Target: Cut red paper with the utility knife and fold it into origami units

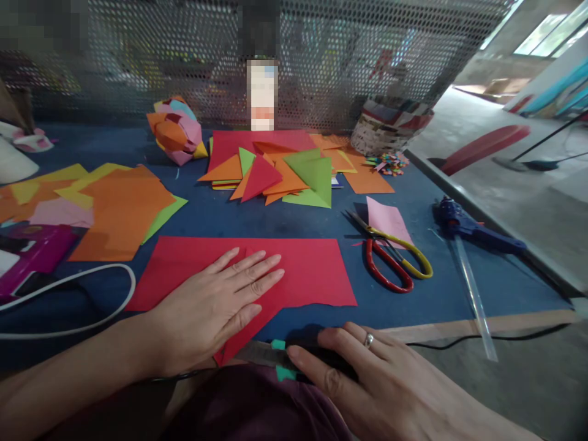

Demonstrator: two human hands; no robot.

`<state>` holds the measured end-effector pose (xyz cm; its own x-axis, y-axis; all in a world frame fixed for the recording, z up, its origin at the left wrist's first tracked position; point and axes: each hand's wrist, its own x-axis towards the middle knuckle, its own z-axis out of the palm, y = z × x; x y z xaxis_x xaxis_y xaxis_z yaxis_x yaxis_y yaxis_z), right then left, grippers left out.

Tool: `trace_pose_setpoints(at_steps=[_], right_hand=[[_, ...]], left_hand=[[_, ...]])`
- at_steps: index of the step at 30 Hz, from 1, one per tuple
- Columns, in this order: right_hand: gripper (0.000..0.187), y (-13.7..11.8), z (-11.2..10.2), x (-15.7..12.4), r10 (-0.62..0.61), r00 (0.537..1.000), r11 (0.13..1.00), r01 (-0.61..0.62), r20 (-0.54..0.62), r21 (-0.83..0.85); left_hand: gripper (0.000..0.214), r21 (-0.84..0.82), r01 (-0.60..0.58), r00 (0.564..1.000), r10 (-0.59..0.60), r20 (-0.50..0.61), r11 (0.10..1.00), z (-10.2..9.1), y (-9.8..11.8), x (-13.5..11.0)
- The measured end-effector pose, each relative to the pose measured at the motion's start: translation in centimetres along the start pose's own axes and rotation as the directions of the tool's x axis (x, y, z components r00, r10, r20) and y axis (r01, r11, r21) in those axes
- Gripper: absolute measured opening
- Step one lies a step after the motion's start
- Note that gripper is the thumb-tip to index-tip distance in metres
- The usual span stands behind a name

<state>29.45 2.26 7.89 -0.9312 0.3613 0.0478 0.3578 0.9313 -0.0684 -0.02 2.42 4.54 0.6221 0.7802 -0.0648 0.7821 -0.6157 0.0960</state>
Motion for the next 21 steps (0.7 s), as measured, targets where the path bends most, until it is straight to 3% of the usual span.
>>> trace_pose_setpoints(at_steps=[21], right_hand=[[0.043,0.3,-0.01,0.55,-0.044,0.999,0.999,0.044,-0.025,-0.008]], left_hand=[[0.054,0.011,-0.011,1.0,0.011,-0.029,1.0,0.03,0.14,-0.1]])
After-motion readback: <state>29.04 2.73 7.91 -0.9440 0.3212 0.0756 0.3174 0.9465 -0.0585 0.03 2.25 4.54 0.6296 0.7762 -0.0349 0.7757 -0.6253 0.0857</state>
